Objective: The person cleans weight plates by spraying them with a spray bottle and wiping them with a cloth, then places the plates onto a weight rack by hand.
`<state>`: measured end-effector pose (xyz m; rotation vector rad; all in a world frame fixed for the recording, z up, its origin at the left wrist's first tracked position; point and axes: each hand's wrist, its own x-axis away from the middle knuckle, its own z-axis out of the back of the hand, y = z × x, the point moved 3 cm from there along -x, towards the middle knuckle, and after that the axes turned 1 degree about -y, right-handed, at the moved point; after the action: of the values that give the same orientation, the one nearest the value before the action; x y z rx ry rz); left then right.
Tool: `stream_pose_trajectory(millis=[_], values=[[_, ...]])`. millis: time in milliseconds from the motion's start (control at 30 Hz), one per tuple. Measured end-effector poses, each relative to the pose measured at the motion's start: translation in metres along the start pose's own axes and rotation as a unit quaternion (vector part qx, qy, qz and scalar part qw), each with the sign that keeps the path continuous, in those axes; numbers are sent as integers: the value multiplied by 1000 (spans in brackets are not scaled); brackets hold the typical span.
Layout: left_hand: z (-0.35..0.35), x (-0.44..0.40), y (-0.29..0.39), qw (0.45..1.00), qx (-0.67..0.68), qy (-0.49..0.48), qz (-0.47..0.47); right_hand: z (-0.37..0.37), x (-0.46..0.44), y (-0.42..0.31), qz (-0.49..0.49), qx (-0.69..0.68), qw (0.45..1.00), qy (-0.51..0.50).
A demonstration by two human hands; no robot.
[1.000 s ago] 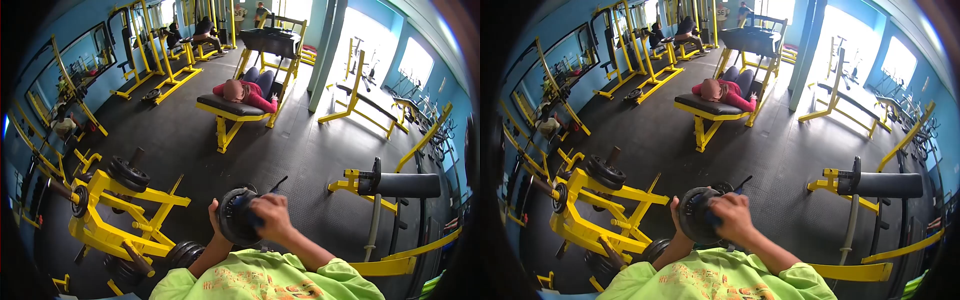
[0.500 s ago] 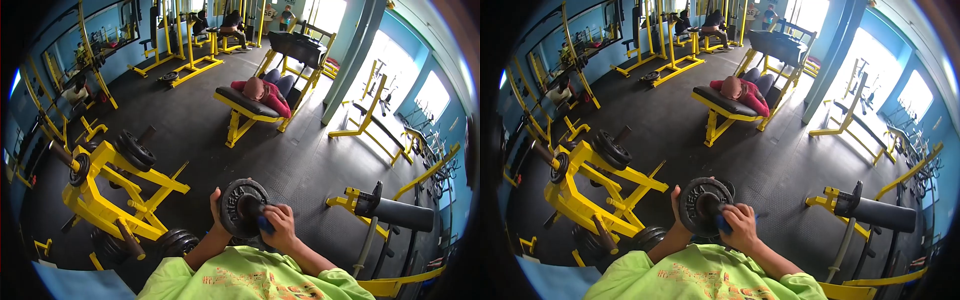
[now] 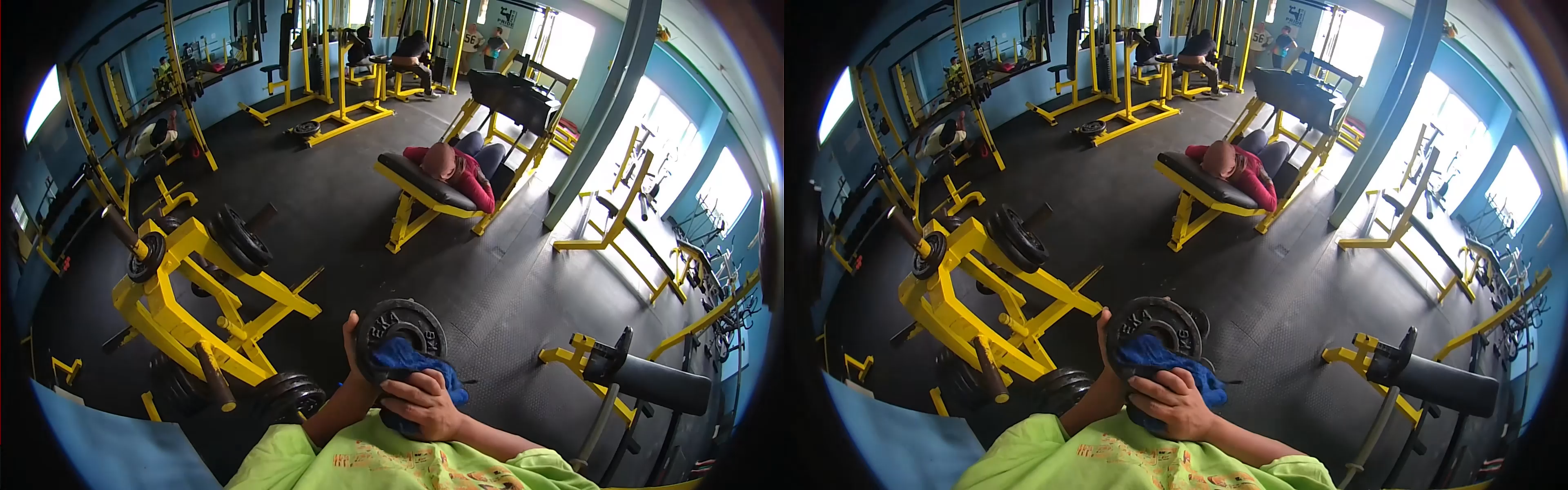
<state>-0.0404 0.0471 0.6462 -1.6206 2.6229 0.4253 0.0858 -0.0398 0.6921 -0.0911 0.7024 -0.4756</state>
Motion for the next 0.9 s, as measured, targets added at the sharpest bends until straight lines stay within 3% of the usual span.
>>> stream_pose_trajectory(millis=[167,267,333,400,467,633,700,767,833,867,900], values=[[-27,5,-6,999,-9,-16,-27,21,33,32,-19,-21,997,66],[-21,6,-5,999,18,-37,-30,20,30,51,-87,-1,987,134],[-24,7,-7,997,46,-66,-20,28,2,54,-209,3,970,127],[-33,11,-8,999,38,12,-27,31,3,44,-193,8,977,90],[-38,14,-2,999,37,-9,-18,35,11,41,-176,2,984,25],[-13,26,-12,999,23,-27,14,31,-24,44,-188,-10,982,0],[-3,27,-13,997,44,60,-4,26,-46,39,-137,-71,986,-62],[-5,31,-10,998,53,39,-9,24,-39,45,-114,-72,988,-74],[-20,31,-3,998,64,16,-21,22,-5,69,-176,-179,959,133],[-37,28,0,998,60,-9,-9,16,8,66,-170,-181,960,126],[-47,26,1,998,54,-33,2,6,30,70,-318,-412,829,205]])
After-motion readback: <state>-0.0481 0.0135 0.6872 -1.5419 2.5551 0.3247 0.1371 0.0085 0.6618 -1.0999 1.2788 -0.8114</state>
